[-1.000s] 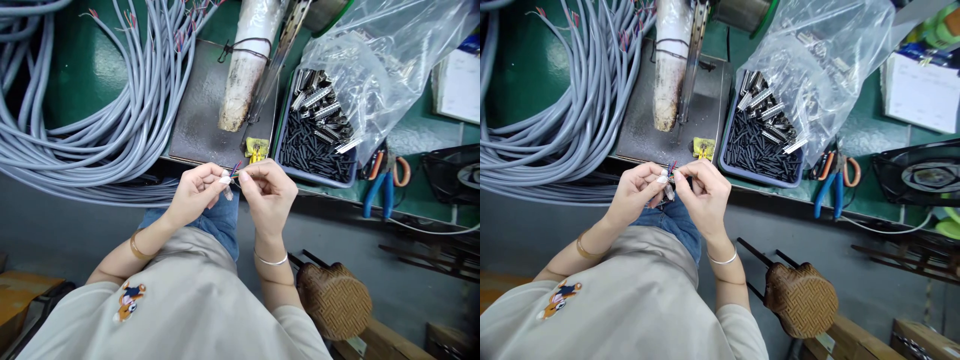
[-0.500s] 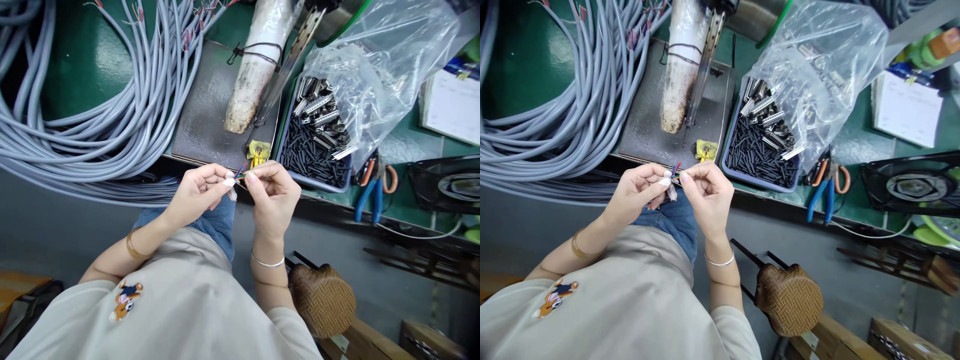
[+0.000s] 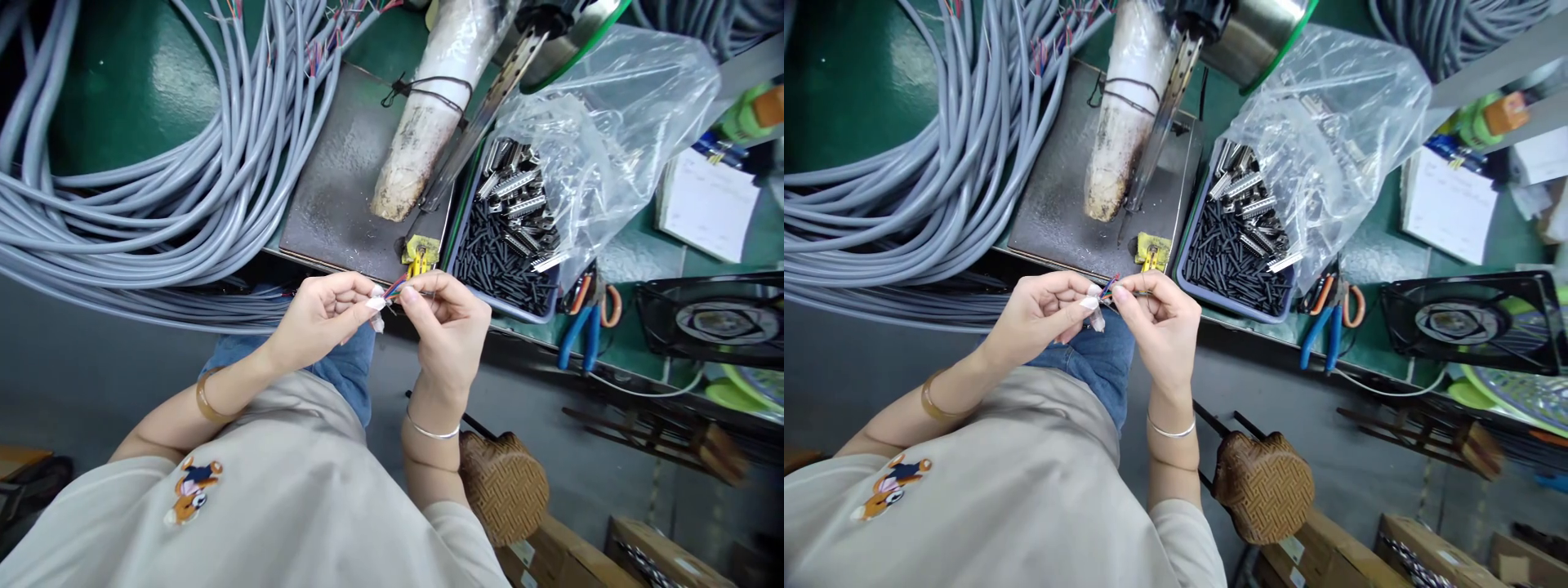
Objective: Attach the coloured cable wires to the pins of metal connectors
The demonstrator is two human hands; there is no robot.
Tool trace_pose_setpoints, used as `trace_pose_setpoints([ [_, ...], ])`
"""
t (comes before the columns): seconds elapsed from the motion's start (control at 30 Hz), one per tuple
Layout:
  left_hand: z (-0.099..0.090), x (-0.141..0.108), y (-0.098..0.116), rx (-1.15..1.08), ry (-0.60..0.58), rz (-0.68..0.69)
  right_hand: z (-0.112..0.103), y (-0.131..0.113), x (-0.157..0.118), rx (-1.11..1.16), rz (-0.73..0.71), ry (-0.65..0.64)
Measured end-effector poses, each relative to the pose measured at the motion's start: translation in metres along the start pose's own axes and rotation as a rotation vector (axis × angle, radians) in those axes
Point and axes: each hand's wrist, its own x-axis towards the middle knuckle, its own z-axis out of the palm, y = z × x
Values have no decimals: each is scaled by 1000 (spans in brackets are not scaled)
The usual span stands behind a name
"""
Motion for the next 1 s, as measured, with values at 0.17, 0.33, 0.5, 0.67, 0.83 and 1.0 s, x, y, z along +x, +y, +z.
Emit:
trace_pose_setpoints([
  [0.17,-1,-1,1,13,-20,-3,-4,-1,-1,-42,-40,-46],
  [0.33,-1,-2,1,60,-37,58,-9,-3,0,-63,-82,-69],
  [0.5,-1,-2,0,99,-44,68,-14,-3,4,-79,-105,-101],
  [0.67,-1,-3,-1,139,-48,51,-13,-4,1,-120,-122,-78],
  [0.83,0,-3,-2,59,-44,105,-2,-1,-4,11,-90,57],
  [1.0,-2,-2,-3,50,-83,116,2,2,-3,140,-62,34],
])
